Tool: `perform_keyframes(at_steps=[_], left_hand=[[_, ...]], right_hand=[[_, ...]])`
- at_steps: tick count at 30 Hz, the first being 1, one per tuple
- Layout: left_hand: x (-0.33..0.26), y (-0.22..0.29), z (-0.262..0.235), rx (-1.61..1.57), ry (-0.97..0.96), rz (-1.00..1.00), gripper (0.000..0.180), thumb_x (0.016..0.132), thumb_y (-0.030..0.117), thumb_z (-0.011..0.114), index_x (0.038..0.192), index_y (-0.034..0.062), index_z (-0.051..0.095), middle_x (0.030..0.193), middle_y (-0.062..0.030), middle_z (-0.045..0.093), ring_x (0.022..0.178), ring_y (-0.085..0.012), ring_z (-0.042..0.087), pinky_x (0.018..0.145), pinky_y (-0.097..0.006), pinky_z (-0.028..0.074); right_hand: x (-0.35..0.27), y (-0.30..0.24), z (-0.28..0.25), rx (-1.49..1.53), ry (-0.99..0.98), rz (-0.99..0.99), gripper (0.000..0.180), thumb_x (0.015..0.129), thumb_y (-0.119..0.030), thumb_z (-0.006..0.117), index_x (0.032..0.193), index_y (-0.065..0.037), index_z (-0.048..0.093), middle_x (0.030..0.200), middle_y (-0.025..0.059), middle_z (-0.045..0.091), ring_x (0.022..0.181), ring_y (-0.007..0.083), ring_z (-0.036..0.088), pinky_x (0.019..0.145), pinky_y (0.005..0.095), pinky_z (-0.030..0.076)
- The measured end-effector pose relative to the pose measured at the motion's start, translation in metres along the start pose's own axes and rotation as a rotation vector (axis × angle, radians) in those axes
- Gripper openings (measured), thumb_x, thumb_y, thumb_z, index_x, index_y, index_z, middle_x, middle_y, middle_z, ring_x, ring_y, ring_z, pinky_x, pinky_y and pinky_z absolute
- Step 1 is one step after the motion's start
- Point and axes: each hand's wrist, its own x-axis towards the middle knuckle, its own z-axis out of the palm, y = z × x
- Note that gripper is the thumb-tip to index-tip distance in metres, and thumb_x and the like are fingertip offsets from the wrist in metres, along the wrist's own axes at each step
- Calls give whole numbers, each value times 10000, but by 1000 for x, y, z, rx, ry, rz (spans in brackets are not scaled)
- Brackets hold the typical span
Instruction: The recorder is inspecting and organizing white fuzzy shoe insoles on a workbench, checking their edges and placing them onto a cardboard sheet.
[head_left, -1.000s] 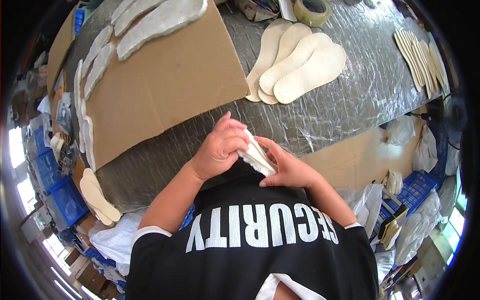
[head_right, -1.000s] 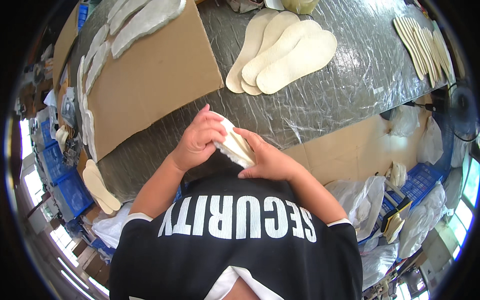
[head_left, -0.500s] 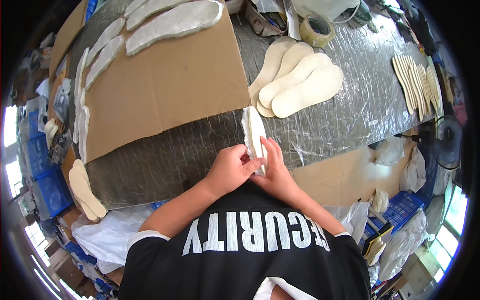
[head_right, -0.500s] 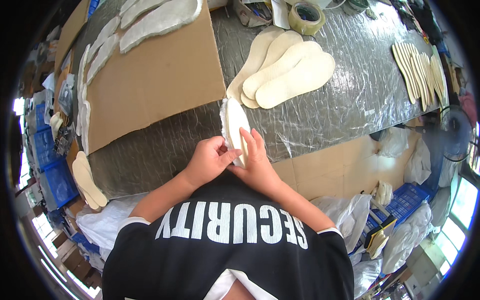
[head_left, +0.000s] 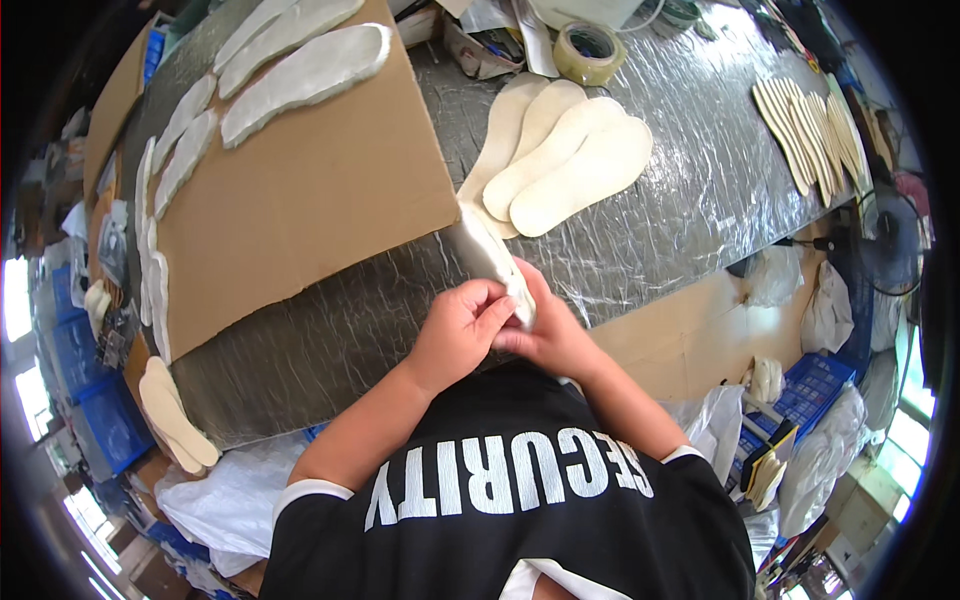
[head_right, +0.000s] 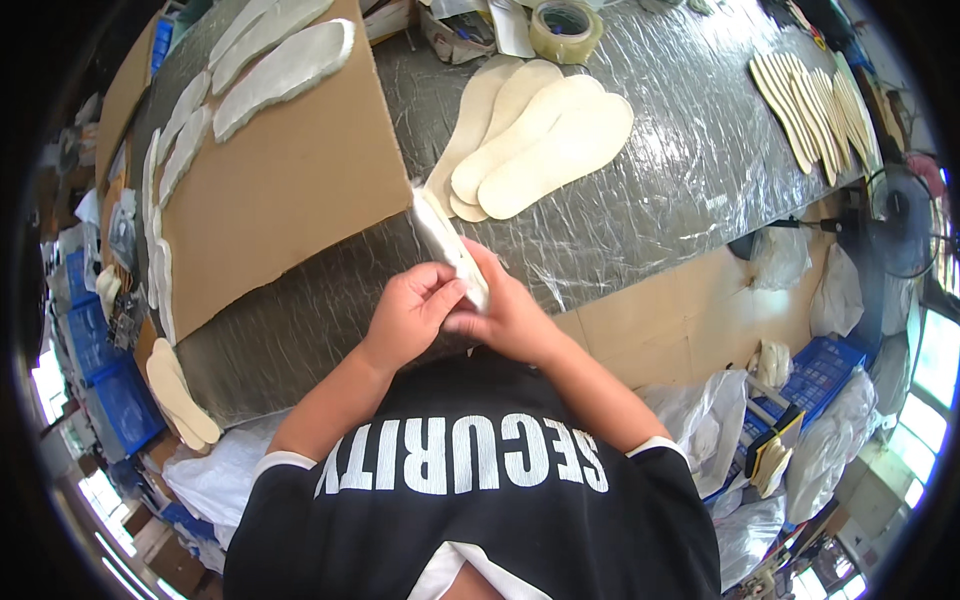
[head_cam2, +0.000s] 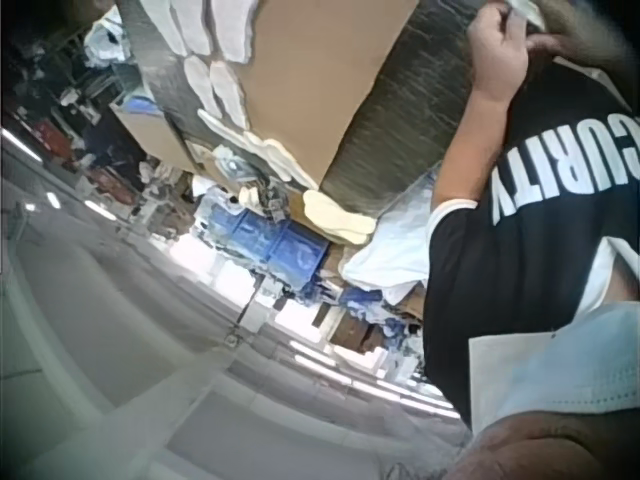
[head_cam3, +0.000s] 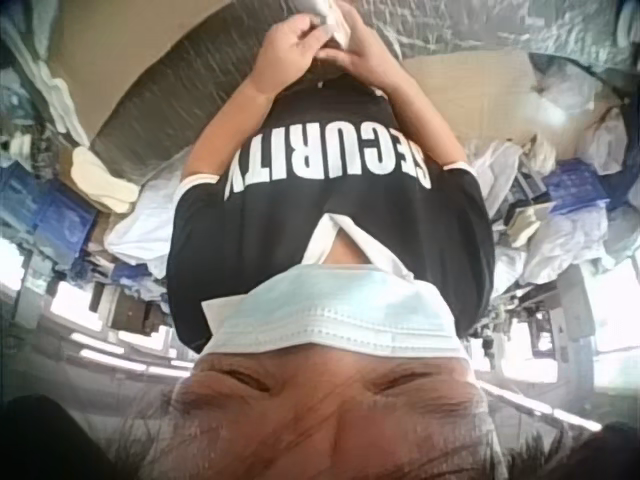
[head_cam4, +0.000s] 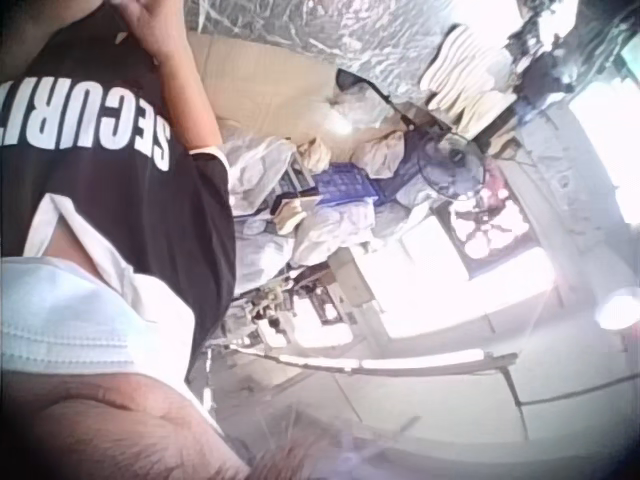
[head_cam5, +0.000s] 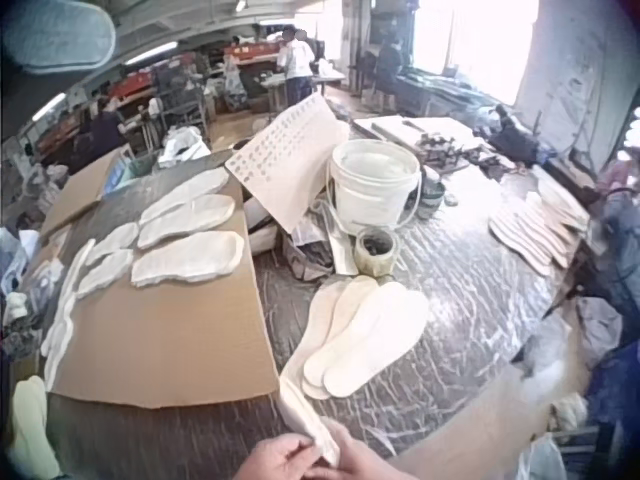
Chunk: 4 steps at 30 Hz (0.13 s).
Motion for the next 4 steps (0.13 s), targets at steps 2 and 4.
perform_keyframes(at_steps=[2, 4], left_hand=[[-8, -9, -7, 7, -108, 1, 162, 955, 105, 627, 1077, 4, 663, 942, -106, 710, 903, -122, 666, 830, -266, 522], [-24, -1, -12, 503, -16, 360, 181, 987, 158, 594, 1082, 15, 649, 1001, -116, 713, 878, -273, 695, 858, -300, 527]], right_hand=[[6, -7, -17, -151, -101, 31, 657, 873, -200, 724, 1421, -53, 394, 1099, 207, 679, 1043, 355, 669, 883, 401, 512], [2, -12, -24, -190, -225, 21, 583, 893, -174, 692, 1405, -92, 426, 1091, 214, 686, 1027, 357, 675, 866, 401, 517]])
